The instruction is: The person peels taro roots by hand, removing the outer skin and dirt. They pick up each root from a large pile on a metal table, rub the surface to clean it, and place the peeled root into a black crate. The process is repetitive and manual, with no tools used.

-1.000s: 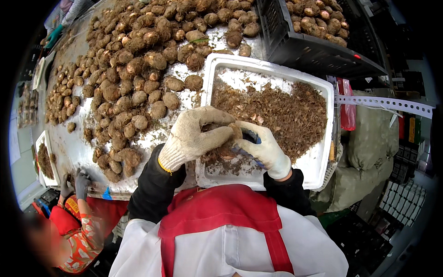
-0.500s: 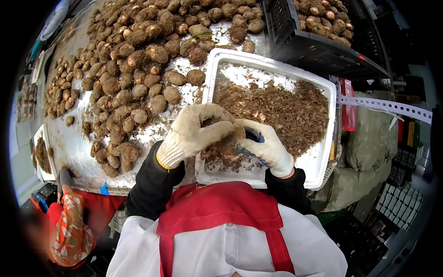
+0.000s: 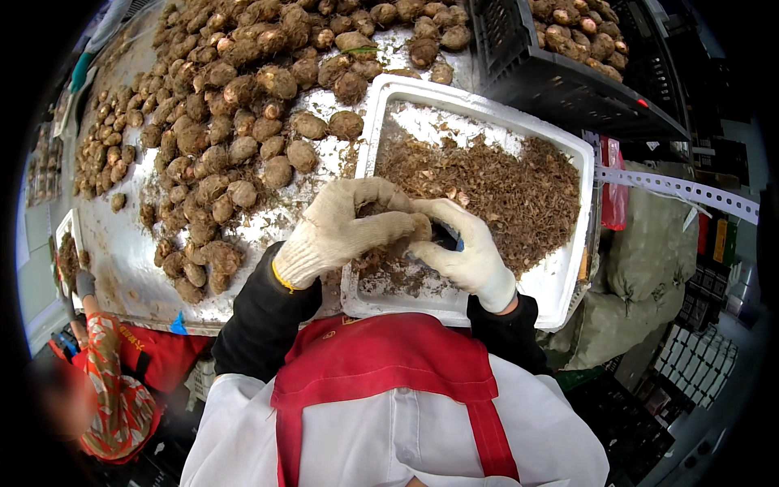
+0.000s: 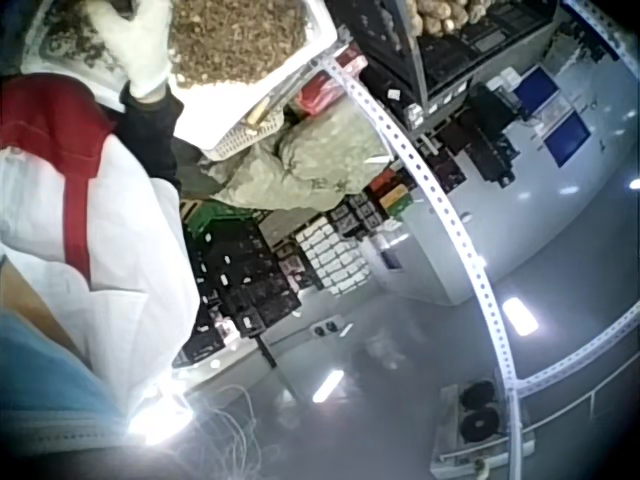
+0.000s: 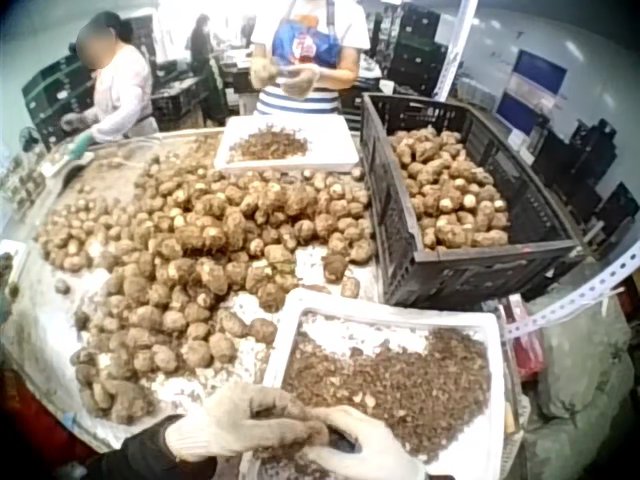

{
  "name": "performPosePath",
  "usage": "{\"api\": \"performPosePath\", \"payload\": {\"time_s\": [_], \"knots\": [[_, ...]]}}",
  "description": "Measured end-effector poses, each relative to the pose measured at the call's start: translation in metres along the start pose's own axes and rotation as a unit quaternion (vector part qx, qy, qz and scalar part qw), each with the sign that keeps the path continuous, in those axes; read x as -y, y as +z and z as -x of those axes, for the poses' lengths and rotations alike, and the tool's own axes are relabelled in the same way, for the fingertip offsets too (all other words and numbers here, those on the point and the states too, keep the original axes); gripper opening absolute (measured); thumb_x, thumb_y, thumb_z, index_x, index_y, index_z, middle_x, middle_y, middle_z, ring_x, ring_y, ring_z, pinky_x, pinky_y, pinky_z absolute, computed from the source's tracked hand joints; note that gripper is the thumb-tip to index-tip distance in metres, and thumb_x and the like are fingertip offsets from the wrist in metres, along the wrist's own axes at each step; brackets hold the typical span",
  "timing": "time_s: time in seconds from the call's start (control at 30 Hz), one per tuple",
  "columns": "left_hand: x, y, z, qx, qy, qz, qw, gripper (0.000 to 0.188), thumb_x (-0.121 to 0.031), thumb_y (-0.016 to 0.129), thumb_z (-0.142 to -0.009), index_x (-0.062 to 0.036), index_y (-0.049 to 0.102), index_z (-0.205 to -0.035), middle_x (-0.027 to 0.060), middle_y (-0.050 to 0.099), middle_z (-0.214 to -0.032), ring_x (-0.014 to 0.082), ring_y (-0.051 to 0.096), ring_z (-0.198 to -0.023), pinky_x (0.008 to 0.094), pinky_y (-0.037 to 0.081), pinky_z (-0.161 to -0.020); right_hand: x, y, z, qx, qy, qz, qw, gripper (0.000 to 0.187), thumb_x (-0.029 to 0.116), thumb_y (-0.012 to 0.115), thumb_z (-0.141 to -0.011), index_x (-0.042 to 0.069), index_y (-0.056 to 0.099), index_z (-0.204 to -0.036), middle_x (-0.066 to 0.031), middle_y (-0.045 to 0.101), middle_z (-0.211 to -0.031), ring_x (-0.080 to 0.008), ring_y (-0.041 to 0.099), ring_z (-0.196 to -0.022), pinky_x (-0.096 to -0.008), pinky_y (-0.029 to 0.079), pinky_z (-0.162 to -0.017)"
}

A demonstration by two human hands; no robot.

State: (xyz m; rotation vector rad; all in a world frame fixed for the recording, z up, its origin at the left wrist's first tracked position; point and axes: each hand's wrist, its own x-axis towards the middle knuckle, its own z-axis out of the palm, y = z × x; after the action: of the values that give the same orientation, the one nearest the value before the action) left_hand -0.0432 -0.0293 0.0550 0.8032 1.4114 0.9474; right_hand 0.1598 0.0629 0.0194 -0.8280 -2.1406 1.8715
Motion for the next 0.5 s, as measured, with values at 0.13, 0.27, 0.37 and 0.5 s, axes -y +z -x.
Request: {"api": "performPosePath", "payload": {"time_s": [0.13, 0.27, 0.37, 0.5], "knots": [[0.009, -0.003, -0.003, -0.016, 0.036, -0.081, 0.996, 0.023, -0.014, 0.069, -0.091, 0.0044, 0.074, -0.103, 0.0063, 0.073, -0.089, 0.0084, 0.065, -0.079, 0.0253, 0.054, -0.072, 0.012, 0.009, 0.003, -0.094, -0.036, 0.211, 0.972, 0.056, 0.020, 0.081, -0.077, 0.005, 0.064, -0.129, -0.0185, 0.063, -0.122, -0.0372, 0.065, -0.107, -0.0417, 0.053, -0.092], [0.018, -0.004, 0.005, -0.002, -0.010, 0.067, 0.998, 0.025, -0.013, 0.068, -0.090, 0.0050, 0.074, -0.106, 0.0062, 0.074, -0.089, 0.0083, 0.065, -0.082, 0.0260, 0.053, -0.074, 0.011, 0.008, 0.007, -0.095, -0.077, 0.184, 0.975, 0.056, 0.021, 0.081, -0.078, 0.005, 0.064, -0.129, -0.0182, 0.063, -0.121, -0.0364, 0.065, -0.107, -0.0415, 0.053, -0.092], [0.021, -0.003, 0.008, -0.006, -0.018, 0.092, 0.996, 0.024, -0.013, 0.067, -0.091, 0.0048, 0.074, -0.104, 0.0050, 0.073, -0.087, 0.0072, 0.063, -0.080, 0.0245, 0.052, -0.073, 0.013, 0.007, 0.008, -0.091, -0.077, 0.175, 0.977, 0.056, 0.020, 0.081, -0.078, 0.005, 0.064, -0.129, -0.0185, 0.063, -0.121, -0.0367, 0.065, -0.107, -0.0418, 0.054, -0.092], [0.017, -0.004, 0.007, -0.008, -0.042, 0.100, 0.994, 0.020, -0.014, 0.068, -0.092, 0.0037, 0.073, -0.101, 0.0030, 0.071, -0.085, 0.0062, 0.061, -0.078, 0.0223, 0.050, -0.071, 0.013, 0.007, 0.006, -0.091, -0.071, 0.197, 0.974, 0.054, 0.020, 0.080, -0.079, 0.005, 0.064, -0.128, -0.0181, 0.062, -0.121, -0.0371, 0.065, -0.106, -0.0426, 0.054, -0.091]]}}
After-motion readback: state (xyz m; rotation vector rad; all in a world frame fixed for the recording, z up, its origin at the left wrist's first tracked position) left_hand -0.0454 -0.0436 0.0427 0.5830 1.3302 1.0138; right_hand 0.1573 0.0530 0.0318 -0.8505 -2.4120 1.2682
